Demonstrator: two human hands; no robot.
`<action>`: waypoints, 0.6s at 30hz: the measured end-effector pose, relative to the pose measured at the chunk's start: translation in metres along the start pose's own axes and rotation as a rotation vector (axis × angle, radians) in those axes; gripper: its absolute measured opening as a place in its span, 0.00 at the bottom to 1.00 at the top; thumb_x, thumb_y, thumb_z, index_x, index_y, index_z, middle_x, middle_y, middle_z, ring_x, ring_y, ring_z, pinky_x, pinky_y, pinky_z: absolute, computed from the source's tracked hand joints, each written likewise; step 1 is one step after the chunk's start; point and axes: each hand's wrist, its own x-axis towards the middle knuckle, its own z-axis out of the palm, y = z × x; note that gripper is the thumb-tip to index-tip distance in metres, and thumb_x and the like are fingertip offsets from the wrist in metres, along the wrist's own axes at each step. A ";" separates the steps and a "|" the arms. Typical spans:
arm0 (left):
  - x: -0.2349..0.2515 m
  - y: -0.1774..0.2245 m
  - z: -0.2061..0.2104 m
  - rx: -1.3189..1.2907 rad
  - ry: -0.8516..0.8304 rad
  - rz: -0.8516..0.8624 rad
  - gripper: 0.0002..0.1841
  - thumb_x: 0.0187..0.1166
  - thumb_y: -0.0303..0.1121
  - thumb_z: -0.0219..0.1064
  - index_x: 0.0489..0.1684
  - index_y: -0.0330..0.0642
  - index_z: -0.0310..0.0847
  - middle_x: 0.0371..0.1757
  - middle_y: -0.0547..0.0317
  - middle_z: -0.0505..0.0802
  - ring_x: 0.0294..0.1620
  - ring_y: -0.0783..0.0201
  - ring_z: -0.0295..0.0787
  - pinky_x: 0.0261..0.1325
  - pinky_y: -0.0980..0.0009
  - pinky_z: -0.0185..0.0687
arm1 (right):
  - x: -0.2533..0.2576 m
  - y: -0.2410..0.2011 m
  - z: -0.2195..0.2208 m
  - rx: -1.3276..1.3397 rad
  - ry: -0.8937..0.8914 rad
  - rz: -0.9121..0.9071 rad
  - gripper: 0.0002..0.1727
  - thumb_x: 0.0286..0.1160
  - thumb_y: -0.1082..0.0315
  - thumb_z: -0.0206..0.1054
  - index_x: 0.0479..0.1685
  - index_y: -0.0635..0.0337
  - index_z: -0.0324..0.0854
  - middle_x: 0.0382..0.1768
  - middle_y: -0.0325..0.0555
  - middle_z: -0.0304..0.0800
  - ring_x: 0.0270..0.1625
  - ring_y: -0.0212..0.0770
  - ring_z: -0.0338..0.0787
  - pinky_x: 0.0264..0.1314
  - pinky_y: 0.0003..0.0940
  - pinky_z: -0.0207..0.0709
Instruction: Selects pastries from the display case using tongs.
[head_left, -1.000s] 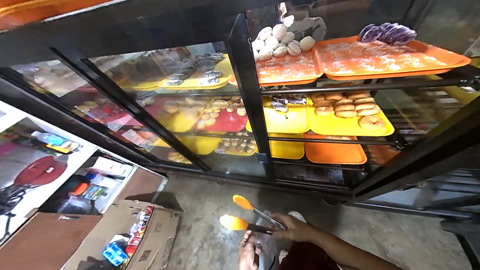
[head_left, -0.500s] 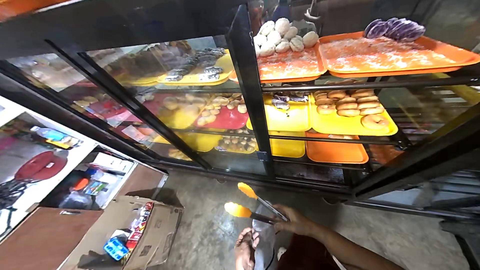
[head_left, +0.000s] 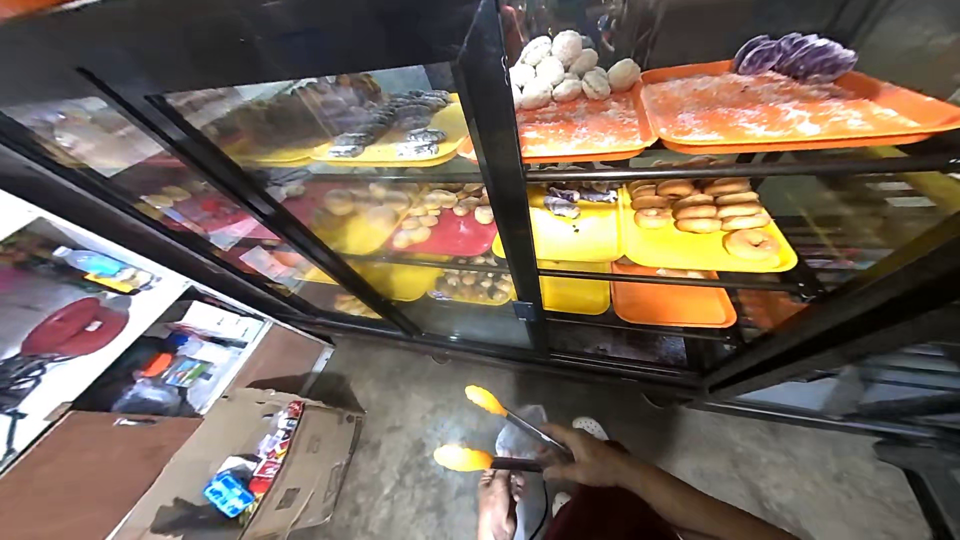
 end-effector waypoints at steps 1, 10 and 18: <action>0.001 0.001 -0.002 -0.031 0.013 -0.020 0.13 0.93 0.28 0.49 0.36 0.38 0.75 0.15 0.63 0.84 0.09 0.76 0.75 0.12 0.83 0.70 | 0.000 0.000 0.001 0.002 -0.012 0.008 0.38 0.75 0.65 0.75 0.83 0.70 0.65 0.65 0.63 0.86 0.60 0.51 0.90 0.67 0.46 0.80; -0.001 0.004 0.000 -0.040 0.022 0.015 0.13 0.94 0.30 0.49 0.34 0.41 0.73 0.12 0.65 0.80 0.07 0.77 0.71 0.11 0.82 0.69 | 0.000 0.000 0.005 0.091 -0.038 0.006 0.37 0.75 0.68 0.73 0.83 0.71 0.64 0.62 0.62 0.87 0.55 0.48 0.91 0.64 0.44 0.82; -0.010 0.000 0.003 0.101 -0.160 0.113 0.15 0.89 0.21 0.49 0.31 0.40 0.79 0.15 0.67 0.83 0.10 0.79 0.70 0.14 0.83 0.68 | 0.005 0.007 0.008 0.142 0.119 -0.051 0.39 0.66 0.60 0.79 0.76 0.72 0.73 0.88 0.69 0.57 0.88 0.55 0.65 0.86 0.44 0.65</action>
